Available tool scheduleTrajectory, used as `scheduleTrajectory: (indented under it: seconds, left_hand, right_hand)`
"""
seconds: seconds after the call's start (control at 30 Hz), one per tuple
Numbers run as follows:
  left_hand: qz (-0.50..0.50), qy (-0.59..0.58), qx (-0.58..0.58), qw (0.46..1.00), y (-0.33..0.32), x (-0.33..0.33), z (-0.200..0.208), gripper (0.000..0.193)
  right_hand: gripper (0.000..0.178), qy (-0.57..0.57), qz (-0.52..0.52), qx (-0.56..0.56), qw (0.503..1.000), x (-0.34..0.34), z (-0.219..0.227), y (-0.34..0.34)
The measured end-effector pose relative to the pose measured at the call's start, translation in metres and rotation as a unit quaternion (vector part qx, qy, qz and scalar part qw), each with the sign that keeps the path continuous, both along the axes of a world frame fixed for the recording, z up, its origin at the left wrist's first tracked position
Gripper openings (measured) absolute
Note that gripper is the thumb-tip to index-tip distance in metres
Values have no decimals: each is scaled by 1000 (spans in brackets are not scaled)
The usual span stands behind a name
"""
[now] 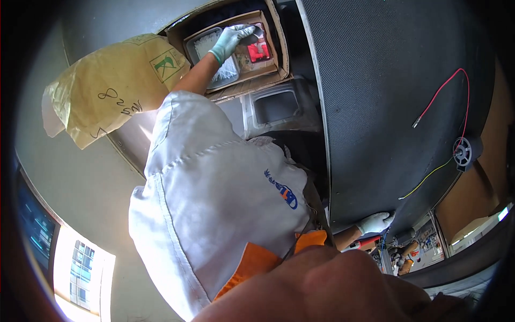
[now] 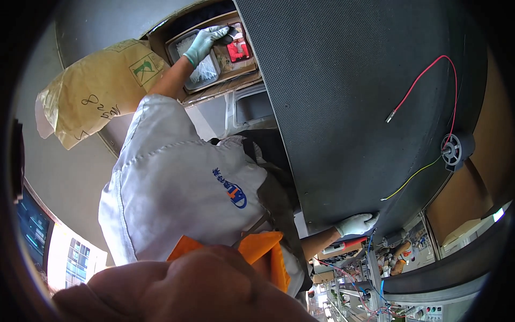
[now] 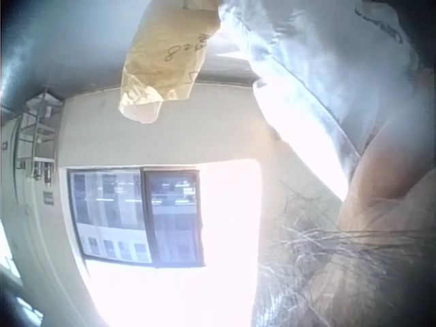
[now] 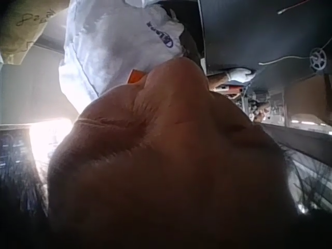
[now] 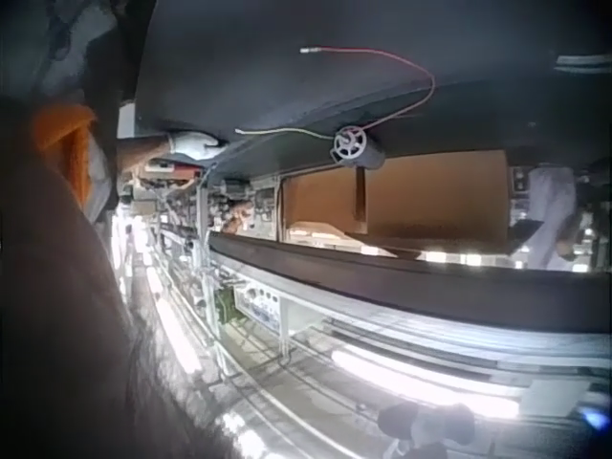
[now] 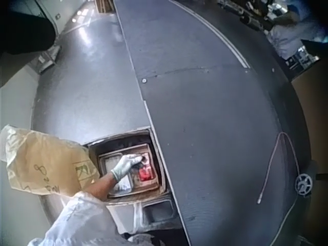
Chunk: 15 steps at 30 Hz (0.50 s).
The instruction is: The person assembles components onto small electric motors on a production line, using pliers to manipulate wires and plastic caps from a component box onto the motors, which are moving on a conveyor belt. A tester probe is used to check the assembled motors.
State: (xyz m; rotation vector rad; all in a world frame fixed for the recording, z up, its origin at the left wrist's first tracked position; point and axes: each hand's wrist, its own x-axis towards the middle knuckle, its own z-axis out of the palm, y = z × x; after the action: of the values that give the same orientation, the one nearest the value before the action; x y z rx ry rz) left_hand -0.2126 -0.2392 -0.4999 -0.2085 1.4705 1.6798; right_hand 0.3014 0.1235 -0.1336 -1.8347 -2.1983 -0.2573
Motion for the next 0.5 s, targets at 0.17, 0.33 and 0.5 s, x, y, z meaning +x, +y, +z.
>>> scheduleTrajectory:
  seconds: [0.17,0.33,0.5]
  left_hand:
    - [30,-42,129,990,1,16,31,35]
    - [58,-110,189,974,8,34,55,36]
    - [92,-6,80,993,17,43,62,30]
  right_hand:
    - [35,27,-7,-6,1000,-5,-8,6]
    - [35,16,10,8,1000,1,-14,7]
    - [35,21,12,10,1000,2,-14,6]
